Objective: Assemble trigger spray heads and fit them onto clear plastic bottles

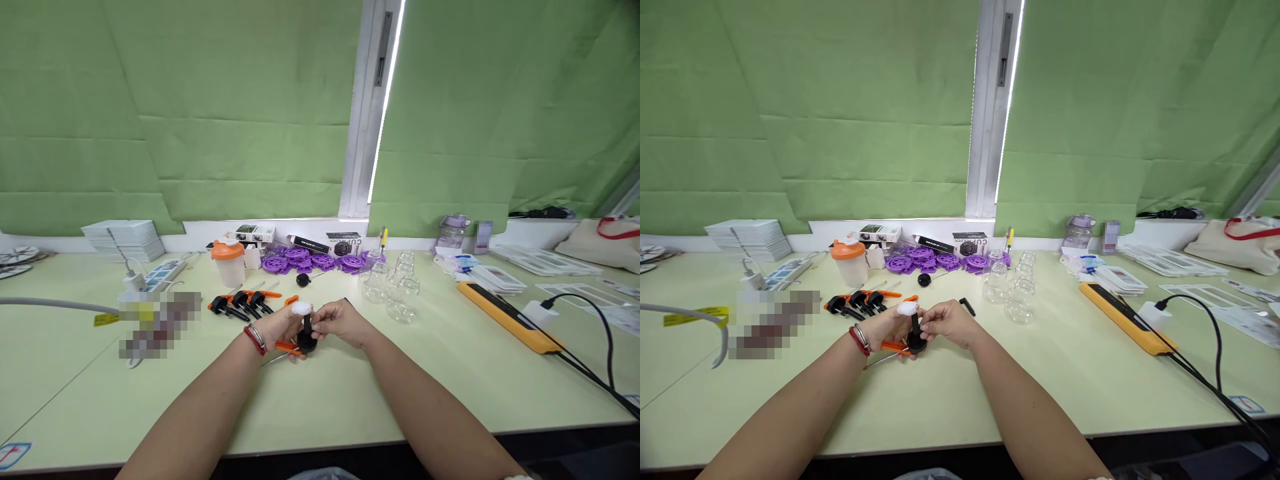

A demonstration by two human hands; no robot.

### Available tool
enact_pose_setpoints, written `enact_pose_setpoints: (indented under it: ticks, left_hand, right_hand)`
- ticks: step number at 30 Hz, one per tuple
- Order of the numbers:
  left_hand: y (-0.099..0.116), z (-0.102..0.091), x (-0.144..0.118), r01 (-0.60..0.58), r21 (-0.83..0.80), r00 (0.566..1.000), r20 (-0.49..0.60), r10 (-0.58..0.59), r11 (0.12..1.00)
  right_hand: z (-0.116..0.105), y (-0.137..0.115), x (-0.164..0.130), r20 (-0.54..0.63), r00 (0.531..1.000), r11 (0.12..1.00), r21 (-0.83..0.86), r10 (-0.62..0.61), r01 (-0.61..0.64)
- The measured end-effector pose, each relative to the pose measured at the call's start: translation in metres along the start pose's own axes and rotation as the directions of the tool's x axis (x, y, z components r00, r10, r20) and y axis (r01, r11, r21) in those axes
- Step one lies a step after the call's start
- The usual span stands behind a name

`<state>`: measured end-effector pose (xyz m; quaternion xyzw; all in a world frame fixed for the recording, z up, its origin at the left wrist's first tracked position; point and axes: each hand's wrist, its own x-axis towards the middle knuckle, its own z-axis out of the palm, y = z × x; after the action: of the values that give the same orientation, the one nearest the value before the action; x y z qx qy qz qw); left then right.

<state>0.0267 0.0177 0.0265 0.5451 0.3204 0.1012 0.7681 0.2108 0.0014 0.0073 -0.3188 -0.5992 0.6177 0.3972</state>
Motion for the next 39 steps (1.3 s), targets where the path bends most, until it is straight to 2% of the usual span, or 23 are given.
enact_pose_setpoints:
  ticks: [4, 10, 16, 18, 20, 22, 24, 26, 27, 29, 32, 34, 36, 37, 39]
  left_hand:
    - [-0.001, 0.002, -0.003, -0.004, -0.003, 1.000, -0.021, 0.004, 1.000]
    - [0.001, 0.014, -0.012, -0.092, 0.084, 0.988, -0.115, 0.101, 0.992]
    - [0.001, 0.018, -0.015, -0.073, 0.116, 0.982, -0.166, 0.092, 0.990]
    - [0.002, 0.020, -0.019, -0.113, 0.156, 0.968, -0.205, 0.144, 0.981]
    - [0.005, 0.024, -0.023, -0.175, 0.283, 0.933, -0.258, 0.250, 0.943]
    - [0.007, 0.029, -0.025, -0.211, 0.508, 0.850, -0.326, 0.413, 0.835]
    - [0.004, 0.034, -0.022, -0.155, 0.752, 0.695, -0.378, 0.612, 0.641]
    - [-0.001, 0.035, -0.015, -0.067, 0.899, 0.528, -0.337, 0.780, 0.433]
    - [-0.004, 0.035, -0.012, -0.025, 0.933, 0.483, -0.303, 0.821, 0.359]
    - [-0.009, 0.033, -0.006, 0.006, 0.969, 0.449, -0.223, 0.865, 0.246]
    - [-0.008, 0.023, -0.005, 0.029, 0.990, 0.424, -0.138, 0.895, 0.139]
    - [-0.006, 0.012, -0.008, 0.091, 0.987, 0.358, -0.159, 0.920, 0.135]
    - [-0.005, -0.006, -0.013, 0.153, 0.967, 0.216, -0.234, 0.948, 0.204]
    - [-0.005, -0.016, -0.015, 0.173, 0.948, 0.138, -0.293, 0.946, 0.269]
    - [-0.009, -0.039, -0.018, 0.169, 0.863, -0.003, -0.483, 0.875, 0.477]
  right_hand:
    - [0.002, 0.002, 0.001, -0.012, 1.000, 1.000, 0.016, -0.022, 0.022]
    - [0.004, 0.001, 0.001, -0.049, 0.998, 0.997, 0.073, -0.036, 0.039]
    - [0.007, -0.002, 0.000, -0.046, 0.999, 0.996, 0.086, -0.021, 0.025]
    - [0.006, -0.004, 0.000, -0.056, 0.997, 0.996, 0.079, -0.047, 0.051]
    - [0.005, -0.007, -0.002, -0.068, 0.995, 0.994, 0.077, -0.070, 0.075]
    - [0.004, -0.008, -0.003, -0.073, 0.995, 0.994, 0.084, -0.068, 0.074]
    - [0.003, -0.008, -0.005, -0.027, 0.999, 0.996, 0.076, -0.043, 0.045]
    - [0.004, -0.008, -0.006, 0.040, 0.999, 0.999, 0.046, -0.005, 0.003]
    - [0.005, -0.008, -0.007, 0.066, 0.998, 1.000, 0.022, 0.011, -0.012]
    - [0.007, -0.008, -0.007, 0.065, 0.998, 1.000, -0.017, 0.026, -0.025]
    - [0.006, -0.008, -0.003, -0.039, 0.999, 0.996, -0.088, -0.019, 0.016]
    - [0.003, -0.008, 0.002, -0.129, 0.987, 0.981, -0.182, -0.092, 0.067]
    - [-0.002, -0.007, 0.011, -0.197, 0.968, 0.940, -0.332, -0.157, 0.085]
    - [-0.003, -0.008, 0.017, -0.213, 0.961, 0.903, -0.424, -0.174, 0.070]
    - [-0.002, -0.008, 0.030, -0.199, 0.963, 0.772, -0.636, -0.183, 0.015]
